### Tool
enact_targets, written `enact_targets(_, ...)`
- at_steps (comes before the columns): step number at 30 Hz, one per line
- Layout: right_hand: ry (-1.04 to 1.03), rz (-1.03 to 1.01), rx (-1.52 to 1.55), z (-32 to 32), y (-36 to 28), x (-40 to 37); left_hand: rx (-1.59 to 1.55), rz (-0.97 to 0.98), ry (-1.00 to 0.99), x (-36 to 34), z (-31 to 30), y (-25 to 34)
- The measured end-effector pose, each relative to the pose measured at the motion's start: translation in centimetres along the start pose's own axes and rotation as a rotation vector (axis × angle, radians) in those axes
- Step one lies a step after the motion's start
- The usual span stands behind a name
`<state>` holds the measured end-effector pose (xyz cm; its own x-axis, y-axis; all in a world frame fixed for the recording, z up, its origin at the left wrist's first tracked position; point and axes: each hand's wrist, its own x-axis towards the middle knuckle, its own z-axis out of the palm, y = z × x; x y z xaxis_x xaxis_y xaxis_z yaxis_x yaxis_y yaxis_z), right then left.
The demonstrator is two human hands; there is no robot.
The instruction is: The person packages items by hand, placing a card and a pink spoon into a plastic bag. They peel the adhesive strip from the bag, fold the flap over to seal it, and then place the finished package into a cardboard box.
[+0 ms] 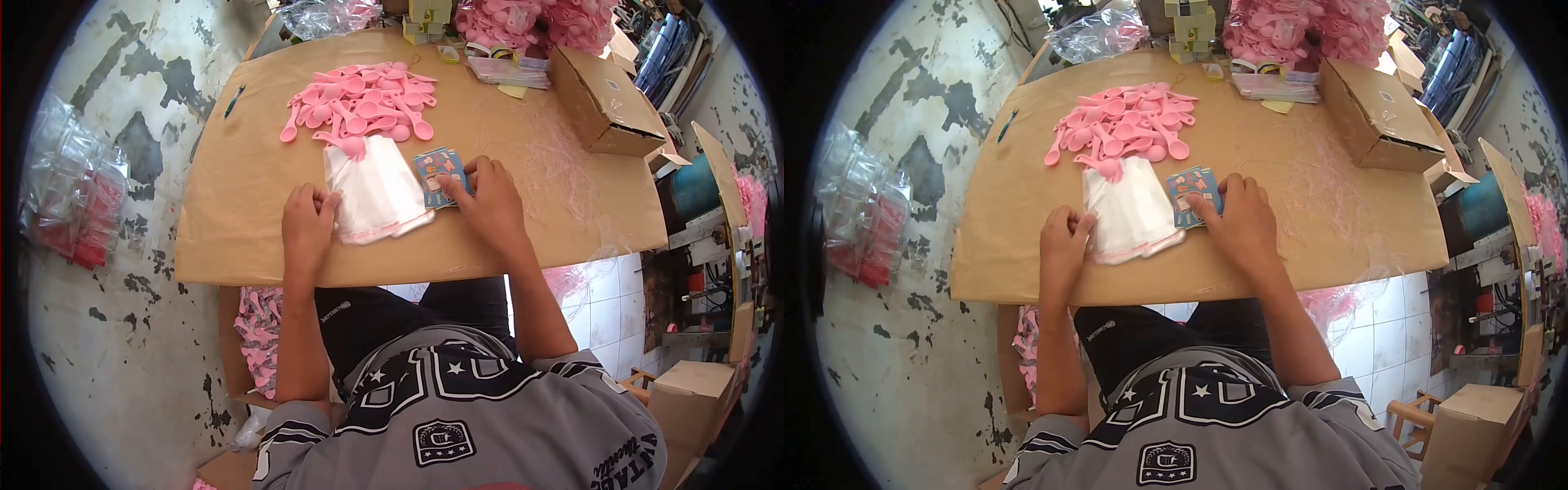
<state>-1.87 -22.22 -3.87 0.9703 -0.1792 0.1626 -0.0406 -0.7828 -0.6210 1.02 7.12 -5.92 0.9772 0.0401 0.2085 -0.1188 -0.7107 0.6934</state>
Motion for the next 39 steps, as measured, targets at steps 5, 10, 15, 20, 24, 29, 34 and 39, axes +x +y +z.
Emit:
enact_targets(5,0.037,0.088,0.119,0.3,0.5,0.6,-0.295,-0.191,-0.023,0.0,-1.7,0.4)
enact_targets(10,0.084,0.094,0.276,0.9,1.6,1.1,-0.333,-0.222,-0.119,0.4,-3.1,-0.1)
enact_targets(15,0.164,0.059,0.384,1.5,2.5,1.2,-0.502,-0.316,-0.202,1.0,-3.9,-2.1)
enact_targets(20,0.264,-0.034,0.404,1.5,2.5,1.2,-0.507,-0.278,-0.185,0.6,-4.0,-3.1)
enact_targets(24,0.428,-0.131,0.489,2.3,2.8,1.6,-0.436,-0.247,-0.115,-0.2,-3.9,-3.6)
enact_targets(29,0.427,-0.094,0.727,1.4,1.8,1.2,-0.376,-0.220,-0.033,-1.0,-4.7,-4.9)
enact_targets(34,0.339,-0.167,0.838,1.5,0.8,0.4,-0.629,-0.214,-0.008,-2.5,-3.9,-3.5)
enact_targets(39,-0.018,-0.330,0.678,1.8,-4.4,-2.5,-0.569,-0.176,-0.037,-2.9,-2.1,-3.6)
